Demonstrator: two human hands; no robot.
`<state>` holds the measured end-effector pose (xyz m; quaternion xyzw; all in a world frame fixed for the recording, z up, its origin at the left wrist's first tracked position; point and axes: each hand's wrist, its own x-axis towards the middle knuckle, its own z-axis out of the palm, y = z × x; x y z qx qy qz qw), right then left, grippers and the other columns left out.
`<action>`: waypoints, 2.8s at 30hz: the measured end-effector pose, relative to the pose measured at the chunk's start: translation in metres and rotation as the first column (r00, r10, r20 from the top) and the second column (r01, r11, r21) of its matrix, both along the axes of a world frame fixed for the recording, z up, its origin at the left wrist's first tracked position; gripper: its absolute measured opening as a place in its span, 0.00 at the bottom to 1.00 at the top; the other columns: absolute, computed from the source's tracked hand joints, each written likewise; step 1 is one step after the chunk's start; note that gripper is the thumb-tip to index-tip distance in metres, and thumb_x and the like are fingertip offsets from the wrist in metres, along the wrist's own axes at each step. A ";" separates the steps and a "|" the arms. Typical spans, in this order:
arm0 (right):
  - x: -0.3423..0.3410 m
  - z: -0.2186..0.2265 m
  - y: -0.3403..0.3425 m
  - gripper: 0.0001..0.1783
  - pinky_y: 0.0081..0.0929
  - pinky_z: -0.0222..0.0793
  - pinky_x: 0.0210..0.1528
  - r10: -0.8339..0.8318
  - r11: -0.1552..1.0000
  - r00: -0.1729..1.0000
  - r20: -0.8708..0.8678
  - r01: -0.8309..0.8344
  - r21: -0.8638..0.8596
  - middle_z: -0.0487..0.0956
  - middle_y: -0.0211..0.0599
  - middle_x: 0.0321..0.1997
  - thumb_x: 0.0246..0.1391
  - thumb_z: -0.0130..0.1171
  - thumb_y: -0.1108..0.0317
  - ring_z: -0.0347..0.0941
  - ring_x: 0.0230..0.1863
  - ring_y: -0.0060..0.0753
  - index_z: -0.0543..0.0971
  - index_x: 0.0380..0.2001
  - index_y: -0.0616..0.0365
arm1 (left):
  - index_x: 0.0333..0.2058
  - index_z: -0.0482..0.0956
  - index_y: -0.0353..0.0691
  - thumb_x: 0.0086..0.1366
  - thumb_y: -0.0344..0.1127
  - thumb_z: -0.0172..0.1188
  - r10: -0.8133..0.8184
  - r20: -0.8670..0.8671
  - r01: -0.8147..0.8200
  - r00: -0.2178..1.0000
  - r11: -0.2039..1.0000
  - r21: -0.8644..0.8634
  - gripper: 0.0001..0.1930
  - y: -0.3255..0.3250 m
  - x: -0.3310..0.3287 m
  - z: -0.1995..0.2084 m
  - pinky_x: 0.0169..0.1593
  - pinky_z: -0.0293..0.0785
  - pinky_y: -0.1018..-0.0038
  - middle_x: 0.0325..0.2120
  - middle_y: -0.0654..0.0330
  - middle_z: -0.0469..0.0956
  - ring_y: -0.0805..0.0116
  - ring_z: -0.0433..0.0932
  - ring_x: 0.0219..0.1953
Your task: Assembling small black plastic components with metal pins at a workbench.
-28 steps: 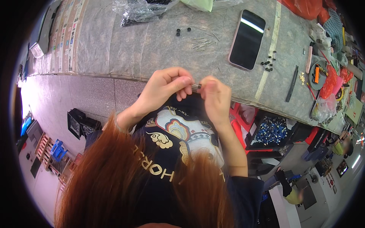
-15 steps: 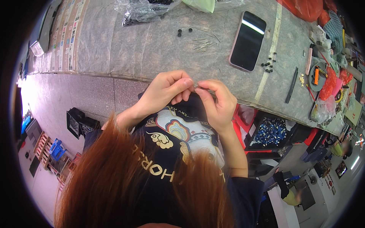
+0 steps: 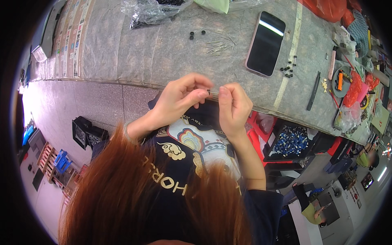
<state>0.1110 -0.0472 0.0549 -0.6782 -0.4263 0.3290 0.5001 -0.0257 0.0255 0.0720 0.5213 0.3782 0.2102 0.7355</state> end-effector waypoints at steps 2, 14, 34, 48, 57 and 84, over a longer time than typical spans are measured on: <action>0.003 -0.001 -0.002 0.09 0.18 0.56 0.20 0.037 0.999 0.999 0.008 -0.037 -0.021 0.66 0.31 0.16 0.49 0.51 0.70 0.60 0.18 0.20 0.69 0.19 0.63 | 0.32 0.72 0.34 0.56 0.31 0.54 -0.089 0.033 0.094 0.995 0.980 -0.173 0.07 0.004 -0.001 0.000 0.29 0.68 0.82 0.23 0.62 0.74 0.79 0.71 0.24; 0.000 0.008 0.000 0.06 0.14 0.63 0.26 0.025 0.996 0.974 -0.226 -0.043 -0.075 0.71 0.31 0.21 0.48 0.52 0.73 0.67 0.23 0.17 0.72 0.28 0.66 | 0.31 0.72 0.33 0.53 0.28 0.55 0.039 0.014 -0.042 0.999 0.966 0.256 0.07 -0.001 -0.001 -0.007 0.32 0.70 0.80 0.26 0.60 0.74 0.74 0.73 0.28; -0.006 0.027 0.005 0.09 0.18 0.65 0.33 -0.034 0.999 0.820 -0.571 0.019 -0.033 0.72 0.33 0.28 0.51 0.46 0.74 0.68 0.28 0.21 0.70 0.36 0.67 | 0.34 0.69 0.31 0.53 0.21 0.54 0.039 0.015 -0.041 0.999 0.990 0.138 0.09 0.002 -0.009 0.003 0.41 0.69 0.80 0.33 0.59 0.71 0.75 0.71 0.36; 0.000 0.028 0.001 0.11 0.19 0.66 0.38 0.049 0.998 0.672 -0.739 -0.064 0.009 0.74 0.39 0.32 0.47 0.49 0.80 0.71 0.34 0.26 0.69 0.37 0.68 | 0.34 0.71 0.33 0.51 0.26 0.58 0.008 -0.019 -0.003 1.000 0.958 0.288 0.10 0.001 -0.010 0.012 0.36 0.68 0.80 0.30 0.60 0.72 0.76 0.71 0.32; -0.003 0.028 -0.002 0.05 0.17 0.64 0.27 0.069 0.997 0.997 -0.036 -0.070 -0.032 0.74 0.38 0.25 0.45 0.54 0.76 0.70 0.25 0.24 0.74 0.27 0.66 | 0.35 0.70 0.31 0.54 0.22 0.52 0.036 0.053 -0.040 0.998 0.995 0.087 0.08 -0.001 -0.009 0.002 0.40 0.68 0.80 0.32 0.59 0.72 0.75 0.71 0.35; 0.000 0.036 0.003 0.11 0.18 0.63 0.33 0.140 0.987 0.982 -0.128 -0.128 0.101 0.73 0.37 0.31 0.41 0.55 0.79 0.66 0.30 0.24 0.73 0.33 0.64 | 0.34 0.68 0.31 0.55 0.27 0.52 0.160 0.291 0.034 0.943 0.826 -0.563 0.08 0.003 -0.008 0.006 0.30 0.70 0.78 0.28 0.56 0.72 0.73 0.71 0.26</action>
